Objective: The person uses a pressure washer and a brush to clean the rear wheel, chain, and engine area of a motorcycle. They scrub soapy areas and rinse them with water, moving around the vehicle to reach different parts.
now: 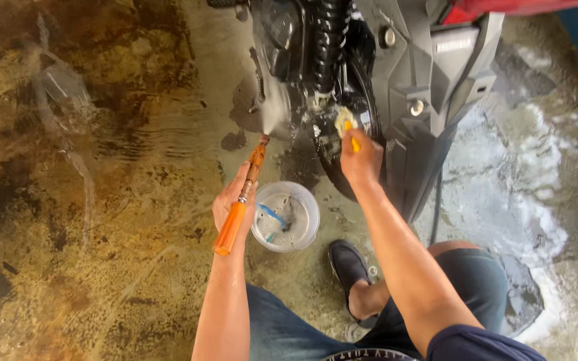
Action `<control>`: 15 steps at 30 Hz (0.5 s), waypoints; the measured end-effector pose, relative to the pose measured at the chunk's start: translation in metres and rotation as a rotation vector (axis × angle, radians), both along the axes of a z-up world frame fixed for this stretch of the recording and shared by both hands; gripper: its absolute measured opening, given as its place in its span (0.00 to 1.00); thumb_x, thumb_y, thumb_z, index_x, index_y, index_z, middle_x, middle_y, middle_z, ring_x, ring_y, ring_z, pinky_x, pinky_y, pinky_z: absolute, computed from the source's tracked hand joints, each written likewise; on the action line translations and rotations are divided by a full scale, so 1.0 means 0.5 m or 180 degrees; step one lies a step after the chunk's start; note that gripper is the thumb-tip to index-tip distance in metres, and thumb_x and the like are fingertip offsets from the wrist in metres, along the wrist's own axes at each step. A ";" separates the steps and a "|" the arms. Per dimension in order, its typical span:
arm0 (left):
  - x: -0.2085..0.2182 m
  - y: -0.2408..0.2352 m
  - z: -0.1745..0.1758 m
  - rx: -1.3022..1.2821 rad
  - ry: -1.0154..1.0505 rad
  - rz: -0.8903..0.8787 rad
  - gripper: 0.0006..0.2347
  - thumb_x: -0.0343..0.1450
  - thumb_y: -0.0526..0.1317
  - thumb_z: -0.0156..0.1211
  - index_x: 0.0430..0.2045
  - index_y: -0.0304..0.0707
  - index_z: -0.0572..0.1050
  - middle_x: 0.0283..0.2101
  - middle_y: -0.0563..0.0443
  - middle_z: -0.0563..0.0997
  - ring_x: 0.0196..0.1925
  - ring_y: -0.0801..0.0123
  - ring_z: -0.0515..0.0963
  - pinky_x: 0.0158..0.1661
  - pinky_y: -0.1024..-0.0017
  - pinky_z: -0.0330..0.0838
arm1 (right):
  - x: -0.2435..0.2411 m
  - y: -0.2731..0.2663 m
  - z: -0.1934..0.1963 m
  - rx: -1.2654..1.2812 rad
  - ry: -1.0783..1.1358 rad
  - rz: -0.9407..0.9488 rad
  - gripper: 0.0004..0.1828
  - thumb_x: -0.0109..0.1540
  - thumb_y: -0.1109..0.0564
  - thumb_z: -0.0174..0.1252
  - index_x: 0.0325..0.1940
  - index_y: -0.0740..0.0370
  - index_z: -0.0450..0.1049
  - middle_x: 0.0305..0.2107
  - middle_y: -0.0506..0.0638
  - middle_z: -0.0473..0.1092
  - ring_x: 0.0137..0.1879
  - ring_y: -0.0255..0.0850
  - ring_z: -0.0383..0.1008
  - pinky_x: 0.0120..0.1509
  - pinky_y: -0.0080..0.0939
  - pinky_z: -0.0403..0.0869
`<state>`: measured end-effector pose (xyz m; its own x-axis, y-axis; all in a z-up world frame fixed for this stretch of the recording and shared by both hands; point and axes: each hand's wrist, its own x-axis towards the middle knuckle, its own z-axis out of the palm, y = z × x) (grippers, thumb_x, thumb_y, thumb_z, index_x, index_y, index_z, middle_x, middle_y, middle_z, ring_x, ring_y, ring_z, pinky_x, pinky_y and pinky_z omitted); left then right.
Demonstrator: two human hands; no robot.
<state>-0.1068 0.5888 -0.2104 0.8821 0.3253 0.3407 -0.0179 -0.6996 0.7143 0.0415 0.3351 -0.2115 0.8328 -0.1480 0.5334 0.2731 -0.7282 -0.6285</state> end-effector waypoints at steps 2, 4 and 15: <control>0.000 -0.010 -0.008 -0.0191 0.0303 0.0092 0.21 0.70 0.39 0.67 0.59 0.50 0.76 0.48 0.42 0.85 0.40 0.54 0.87 0.38 0.61 0.79 | -0.008 0.001 -0.030 0.0370 0.0011 -0.0061 0.06 0.66 0.57 0.63 0.47 0.58 0.79 0.38 0.59 0.78 0.44 0.52 0.82 0.49 0.45 0.78; 0.006 -0.019 -0.010 -0.0194 0.0305 0.0117 0.21 0.69 0.39 0.68 0.59 0.50 0.76 0.48 0.42 0.85 0.41 0.55 0.87 0.38 0.62 0.80 | -0.003 0.009 -0.050 0.0700 -0.0301 0.0246 0.07 0.67 0.58 0.62 0.49 0.59 0.78 0.41 0.57 0.79 0.45 0.50 0.83 0.51 0.44 0.78; -0.029 -0.017 -0.023 0.0013 0.0182 0.0046 0.21 0.69 0.39 0.68 0.59 0.48 0.76 0.51 0.40 0.84 0.46 0.51 0.86 0.40 0.62 0.80 | -0.051 0.001 -0.112 0.0455 0.0313 -0.0155 0.07 0.70 0.56 0.62 0.50 0.58 0.79 0.39 0.59 0.79 0.46 0.54 0.80 0.49 0.46 0.77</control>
<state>-0.1215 0.5801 -0.2219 0.8953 0.3370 0.2912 0.0331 -0.7023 0.7111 0.0158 0.3357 -0.2675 0.8700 -0.2579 0.4203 0.1718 -0.6405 -0.7485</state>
